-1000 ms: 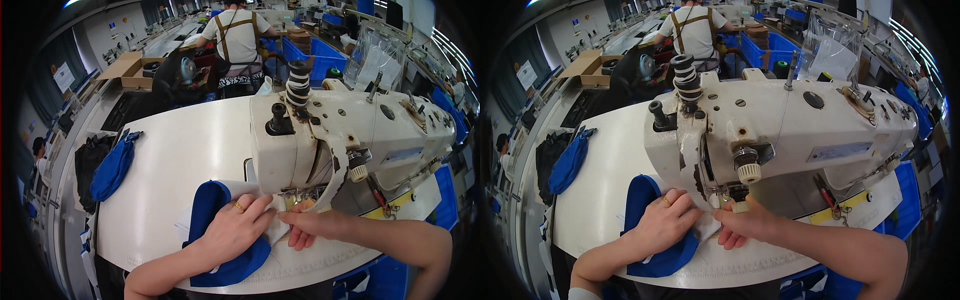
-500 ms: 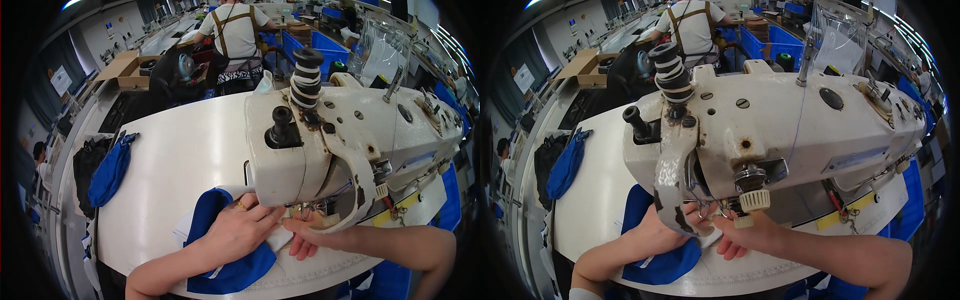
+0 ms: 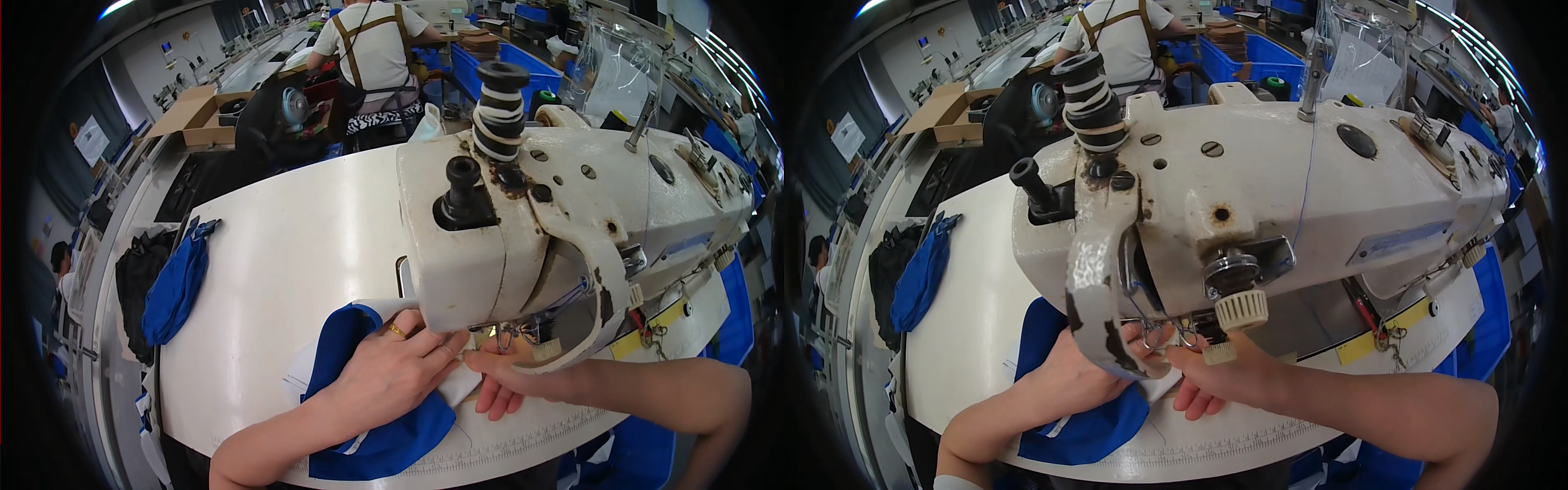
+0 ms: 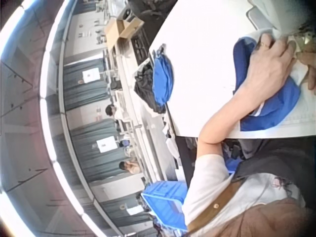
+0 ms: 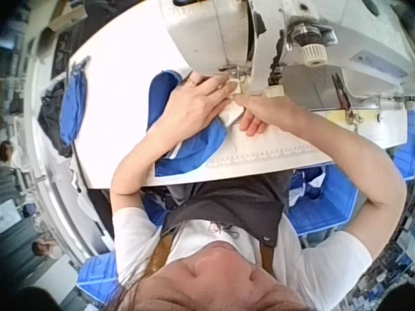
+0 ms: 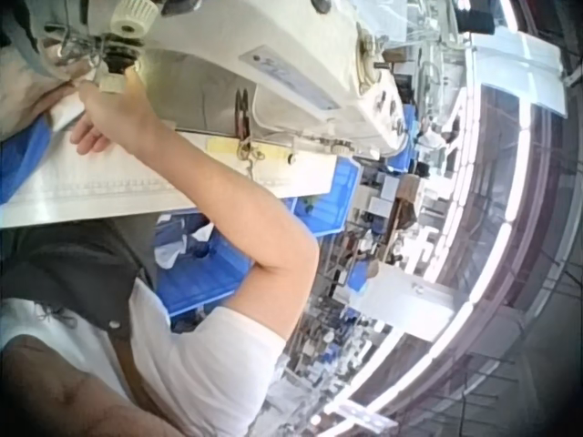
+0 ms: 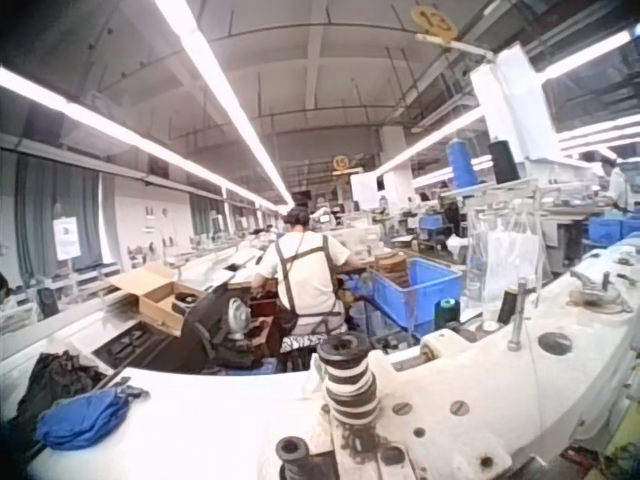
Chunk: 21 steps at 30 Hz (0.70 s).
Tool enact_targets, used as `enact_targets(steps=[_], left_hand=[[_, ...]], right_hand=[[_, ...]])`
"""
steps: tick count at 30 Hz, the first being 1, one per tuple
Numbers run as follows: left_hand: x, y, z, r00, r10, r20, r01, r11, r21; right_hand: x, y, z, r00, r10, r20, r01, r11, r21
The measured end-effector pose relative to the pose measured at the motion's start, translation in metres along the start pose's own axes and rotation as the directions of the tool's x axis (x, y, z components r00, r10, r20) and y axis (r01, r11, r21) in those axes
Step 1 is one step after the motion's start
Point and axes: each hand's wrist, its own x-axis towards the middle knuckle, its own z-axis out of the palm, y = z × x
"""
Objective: The person sews parts of a fabric bag using an industrial sewing machine, joining the pieces with thread.
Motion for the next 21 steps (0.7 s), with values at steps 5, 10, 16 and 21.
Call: enact_targets(steps=[5, 10, 16, 21], left_hand=[[0.002, 0.002, -0.003, 0.999, 0.032, -0.010, -0.032, 0.999, -0.007], [0.004, 0.005, -0.005, 1.000, -0.002, -0.009, 0.002, 1.000, -0.016], [-0.001, 0.006, 0.002, 1.000, -0.009, -0.029, 0.009, 1.000, 0.002], [-0.003, 0.001, 0.006, 0.990, 0.086, -0.111, -0.089, 0.996, -0.020]], right_hand=[[-0.001, 0.001, -0.002, 0.999, -0.036, 0.017, 0.036, 0.999, 0.021], [-0.007, -0.002, -0.002, 0.996, -0.088, 0.006, 0.088, 0.996, 0.014], [-0.011, -0.007, 0.001, 0.997, -0.079, 0.008, 0.079, 0.996, -0.049], [-0.011, -0.008, 0.000, 0.998, -0.063, -0.002, 0.062, 0.996, -0.069]])
